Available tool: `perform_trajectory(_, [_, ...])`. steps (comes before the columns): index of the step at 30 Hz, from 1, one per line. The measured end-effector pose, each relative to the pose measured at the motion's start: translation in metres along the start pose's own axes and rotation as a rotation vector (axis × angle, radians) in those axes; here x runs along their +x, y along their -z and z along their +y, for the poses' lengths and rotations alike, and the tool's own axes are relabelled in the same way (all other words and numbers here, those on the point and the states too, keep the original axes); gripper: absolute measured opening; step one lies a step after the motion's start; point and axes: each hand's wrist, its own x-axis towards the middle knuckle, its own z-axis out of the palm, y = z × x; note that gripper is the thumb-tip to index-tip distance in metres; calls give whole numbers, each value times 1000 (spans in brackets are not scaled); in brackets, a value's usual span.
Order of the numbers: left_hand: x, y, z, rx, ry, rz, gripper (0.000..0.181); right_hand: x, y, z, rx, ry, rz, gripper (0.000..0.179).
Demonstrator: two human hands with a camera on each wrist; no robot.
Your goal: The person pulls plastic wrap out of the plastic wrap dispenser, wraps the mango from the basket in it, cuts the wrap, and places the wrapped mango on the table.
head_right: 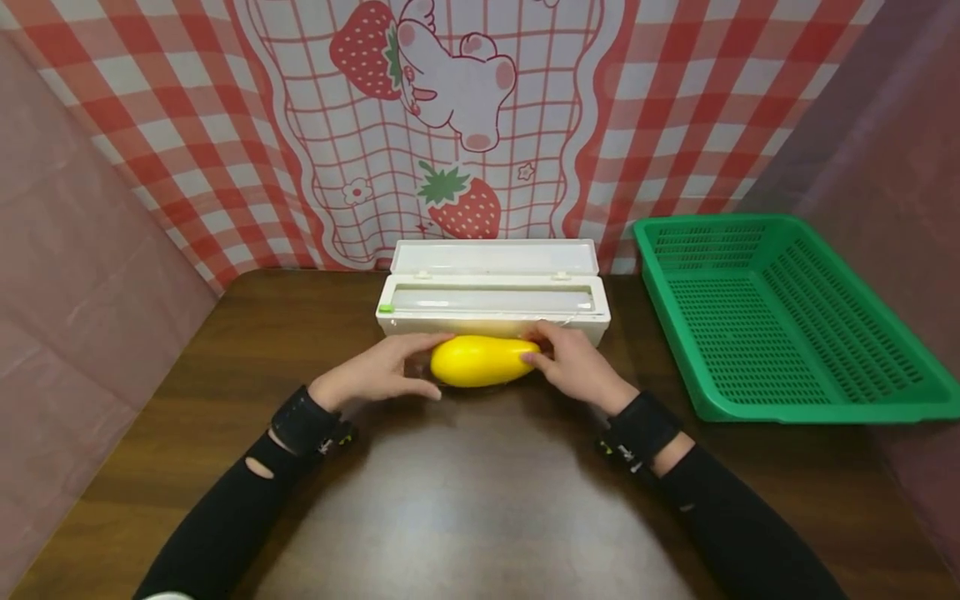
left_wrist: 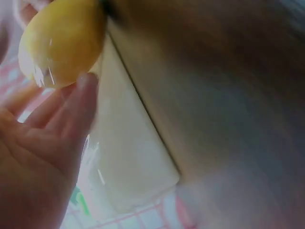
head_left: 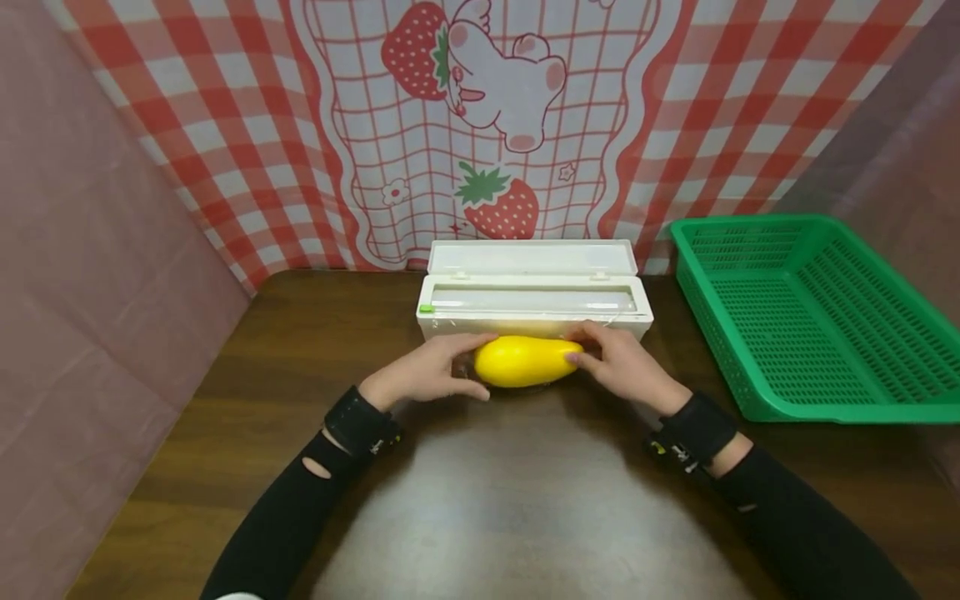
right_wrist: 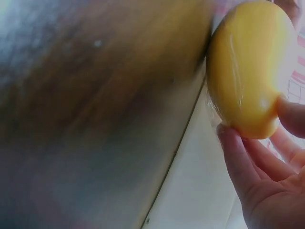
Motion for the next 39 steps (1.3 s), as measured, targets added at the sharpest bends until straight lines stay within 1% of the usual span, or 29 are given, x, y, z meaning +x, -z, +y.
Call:
perform_trajectory(2, [-1, -2, 3, 130, -30, -7, 93, 0, 0, 0, 2, -9, 2, 28])
perform_trajectory(3, [-1, -3, 4, 189, -48, 1, 95, 0, 0, 0, 4, -14, 2, 28])
perform_trajectory(4, [-2, -5, 5, 240, -74, 18, 94, 0, 0, 1, 1, -16, 3, 28])
perform_trajectory(6, [-2, -6, 6, 330, -137, 81, 86, 0, 0, 0, 1, -16, 1, 28])
perform_trajectory(8, [-2, -7, 6, 375, -211, 148, 77, 1, 0, 0, -1, -10, 2, 29])
perform_trajectory(10, [-2, -6, 6, 390, -273, 186, 72, 1, -1, 0, -11, 1, 2, 28])
perform_trajectory(12, [-2, -5, 5, 370, -310, 185, 69, 0, -1, 0, -22, 11, 2, 27])
perform_trajectory(13, [-2, -4, 4, 342, -317, 174, 69, 0, -1, 0, -28, 15, 0, 27])
perform_trajectory(14, [-2, -3, 3, 308, -310, 157, 69, 0, 0, 0, -32, 19, -2, 26])
perform_trajectory(16, [-1, 0, -1, 224, -285, 123, 69, 0, 1, -1, -30, 32, -18, 32])
perform_trajectory(19, [3, 4, -8, 97, -226, 93, 70, 0, 2, 1, -42, 69, -75, 55])
perform_trajectory(21, [4, 6, -12, 54, -189, 84, 70, 0, 2, 2, -71, 102, -113, 70])
perform_trajectory(22, [5, 7, -14, 38, -176, 84, 69, 0, 2, 2, -85, 118, -124, 75])
perform_trajectory(24, [5, 7, -15, 32, -153, 86, 69, 0, 1, 2, -122, 141, -125, 76])
perform_trajectory(26, [5, 6, -16, 39, -140, 90, 68, 0, 1, 1, -139, 154, -112, 71])
perform_trajectory(29, [4, 4, -16, 61, -133, 105, 65, 2, 2, 1, -134, 163, -105, 67])
perform_trajectory(31, [3, 2, -15, 65, -145, 123, 63, 3, 4, 3, -122, 165, -114, 67])
perform_trajectory(35, [5, 1, -14, 33, -193, 161, 58, 6, 7, 3, -91, 149, -140, 64])
perform_trajectory(37, [6, 1, -13, 3, -186, 163, 56, 8, 8, 3, -85, 140, -150, 63])
perform_trajectory(39, [8, 2, -12, -23, -155, 154, 55, 8, 8, 3, -87, 133, -153, 63])
